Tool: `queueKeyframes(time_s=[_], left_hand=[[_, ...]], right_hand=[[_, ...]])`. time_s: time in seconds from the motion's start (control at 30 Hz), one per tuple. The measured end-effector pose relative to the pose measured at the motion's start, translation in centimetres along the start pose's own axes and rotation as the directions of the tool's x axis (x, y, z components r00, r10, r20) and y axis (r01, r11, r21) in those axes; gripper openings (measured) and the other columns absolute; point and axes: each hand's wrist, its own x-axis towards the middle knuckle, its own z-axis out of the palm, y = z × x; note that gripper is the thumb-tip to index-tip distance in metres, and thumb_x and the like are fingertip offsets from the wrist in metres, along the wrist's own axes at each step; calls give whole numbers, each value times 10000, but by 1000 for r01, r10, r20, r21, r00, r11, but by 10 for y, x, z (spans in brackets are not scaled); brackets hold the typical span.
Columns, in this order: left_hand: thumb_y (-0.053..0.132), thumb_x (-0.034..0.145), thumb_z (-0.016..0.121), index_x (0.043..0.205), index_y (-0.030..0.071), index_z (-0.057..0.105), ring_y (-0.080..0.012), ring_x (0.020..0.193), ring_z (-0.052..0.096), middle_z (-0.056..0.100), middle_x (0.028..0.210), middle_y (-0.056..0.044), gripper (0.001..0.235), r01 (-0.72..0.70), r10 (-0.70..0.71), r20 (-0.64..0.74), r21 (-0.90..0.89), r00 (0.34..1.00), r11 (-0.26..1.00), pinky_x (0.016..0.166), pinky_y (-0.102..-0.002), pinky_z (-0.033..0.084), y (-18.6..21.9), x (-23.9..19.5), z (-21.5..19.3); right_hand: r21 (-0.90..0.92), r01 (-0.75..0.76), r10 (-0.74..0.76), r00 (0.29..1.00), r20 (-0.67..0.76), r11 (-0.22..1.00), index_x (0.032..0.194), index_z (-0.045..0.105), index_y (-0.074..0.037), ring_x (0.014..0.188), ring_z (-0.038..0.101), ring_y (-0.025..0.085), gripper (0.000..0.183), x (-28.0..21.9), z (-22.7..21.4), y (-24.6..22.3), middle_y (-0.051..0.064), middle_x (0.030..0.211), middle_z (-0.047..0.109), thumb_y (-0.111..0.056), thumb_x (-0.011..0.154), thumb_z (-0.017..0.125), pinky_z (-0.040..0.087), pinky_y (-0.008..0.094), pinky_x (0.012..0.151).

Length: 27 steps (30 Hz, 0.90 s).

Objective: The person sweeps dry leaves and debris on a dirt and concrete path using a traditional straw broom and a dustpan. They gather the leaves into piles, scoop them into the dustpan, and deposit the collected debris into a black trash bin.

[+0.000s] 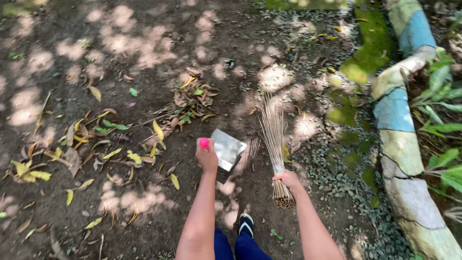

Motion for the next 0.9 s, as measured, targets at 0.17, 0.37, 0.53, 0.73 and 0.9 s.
queueKeyframes(time_s=[0.17,0.37,0.53,0.73,0.9], left_hand=[[106,988,681,945,37,557,-318,718,601,620,788,-144,149,-10,7,-48,-62,999,998,702,-382,519,-21,44,-25],[112,976,666,978,24,524,-342,766,616,627,831,-148,168,0,12,-171,68,985,998,697,-395,513,-41,113,-52],[119,984,686,996,19,532,-345,752,608,619,840,-160,184,54,-37,-239,63,970,997,720,-416,512,-75,159,-61],[130,948,695,1068,17,572,-380,888,641,657,940,-170,205,113,-53,-312,179,949,977,783,-465,503,-144,216,-45],[171,969,685,1085,26,592,-398,937,665,673,957,-186,208,182,-108,-319,212,942,960,819,-463,516,-178,258,-24]], right_hand=[[-227,32,-33,999,1,973,1042,695,-6,667,703,226,336,23,78,-37,125,813,731,-71,717,743,558,385,631],[-261,159,-111,976,189,952,1050,740,87,719,719,216,360,96,150,-87,128,838,750,-76,730,773,572,365,665],[-424,324,-237,940,244,846,1160,724,-23,812,703,203,526,170,185,-161,102,919,764,-98,642,780,573,339,729],[-692,434,-323,899,295,577,1217,651,-27,883,655,246,664,297,239,-304,128,1003,704,-145,592,841,544,416,802],[-686,523,-270,851,450,506,1331,566,-81,1010,630,279,711,398,272,-356,112,1075,694,-174,663,792,498,436,910]])
